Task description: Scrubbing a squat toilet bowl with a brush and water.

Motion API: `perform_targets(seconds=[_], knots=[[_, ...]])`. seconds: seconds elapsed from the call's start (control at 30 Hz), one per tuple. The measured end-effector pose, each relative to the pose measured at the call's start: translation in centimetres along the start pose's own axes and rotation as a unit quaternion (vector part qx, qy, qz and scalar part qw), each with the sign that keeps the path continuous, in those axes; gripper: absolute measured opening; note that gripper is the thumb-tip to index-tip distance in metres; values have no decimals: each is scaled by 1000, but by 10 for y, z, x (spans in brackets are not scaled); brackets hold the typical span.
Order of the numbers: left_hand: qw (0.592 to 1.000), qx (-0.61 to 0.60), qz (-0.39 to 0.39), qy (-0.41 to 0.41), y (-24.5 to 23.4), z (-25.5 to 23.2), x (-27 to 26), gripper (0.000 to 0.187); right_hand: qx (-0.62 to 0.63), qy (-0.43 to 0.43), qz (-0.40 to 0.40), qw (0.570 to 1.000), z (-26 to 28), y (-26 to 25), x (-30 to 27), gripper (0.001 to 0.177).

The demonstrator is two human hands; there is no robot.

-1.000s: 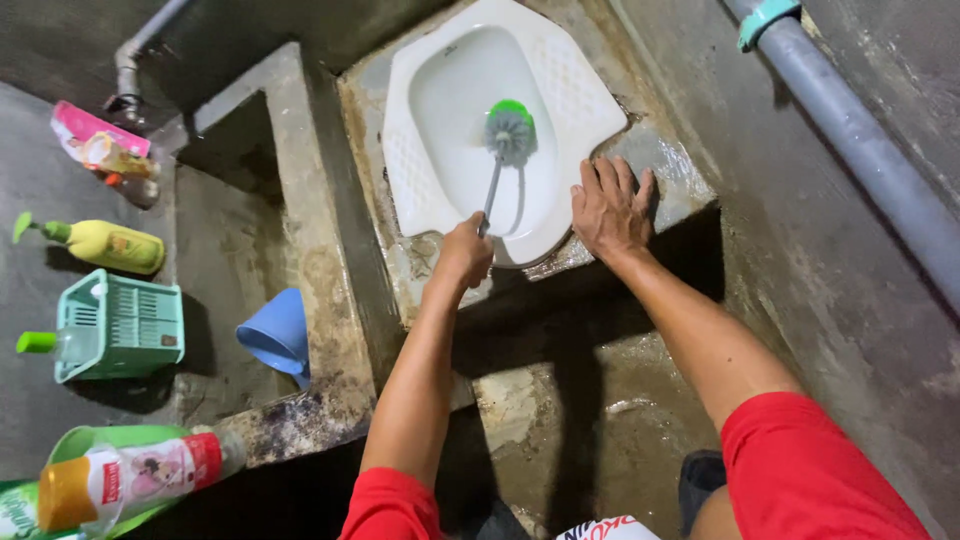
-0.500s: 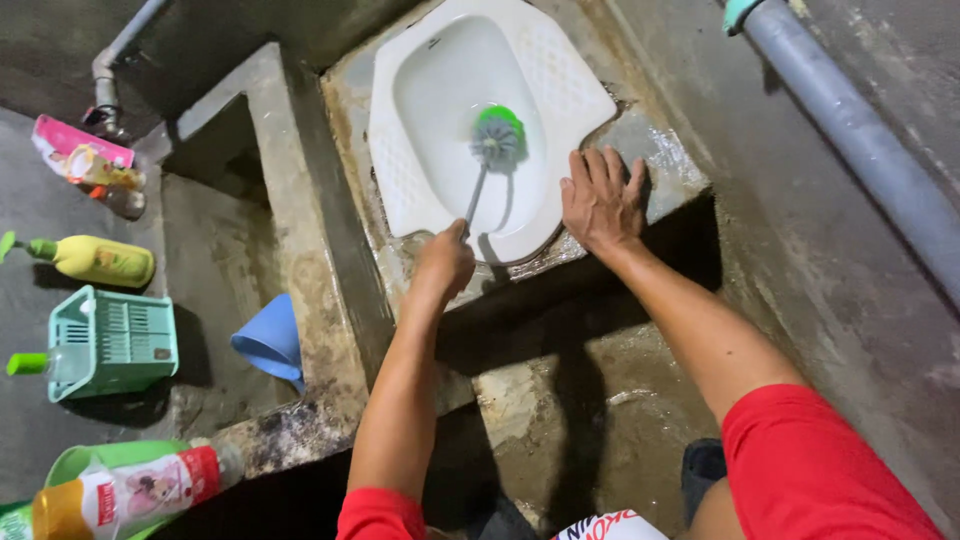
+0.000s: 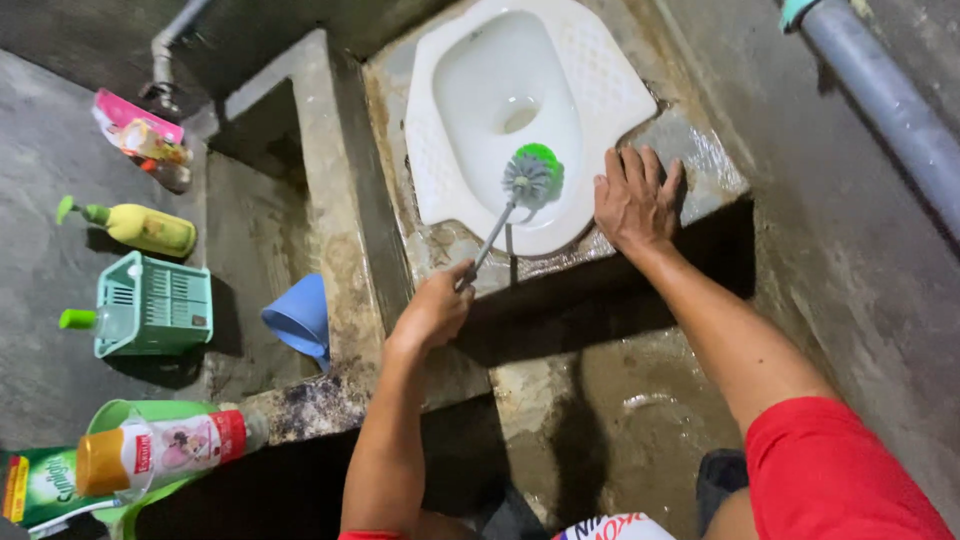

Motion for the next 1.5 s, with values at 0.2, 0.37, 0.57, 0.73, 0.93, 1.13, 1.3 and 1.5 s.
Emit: perform_targets(seconds=[0.2, 0.37, 0.57, 0.73, 0.93, 1.13, 1.3, 1.5], knots=[[999, -17, -10, 25, 17, -31, 42, 50, 8, 11, 18, 1000, 2, -3, 5, 47], [993, -74, -60, 70, 32, -48, 91, 51, 3, 8, 35, 999, -1, -1, 5, 48], [977, 23, -145, 154, 61, 27, 144, 48, 17, 5, 34, 999, 2, 0, 5, 48], [992, -11, -70, 100, 7, -8, 22, 45, 7, 4, 15, 1000, 6, -1, 4, 45], [996, -76, -8, 38, 36, 0, 71, 46, -20, 8, 12, 1000, 2, -3, 4, 43], [975, 30, -143, 167, 57, -17, 134, 43, -13, -3, 16, 1000, 1, -4, 1, 45], [959, 88, -192, 188, 56, 20, 134, 50, 5, -4, 3, 1000, -3, 7, 2, 49], [986, 41, -49, 153, 19, 39, 52, 48, 5, 12, 26, 1000, -1, 4, 0, 48]])
Point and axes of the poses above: each hand's wrist, its own x-axis towards the middle knuckle, its own y-axis out of the palm, z = x × y, the point moved 4 cm from there along x, towards the middle knuckle, and after that the axes turned 2 degrees about x, right-handed, at the moved point
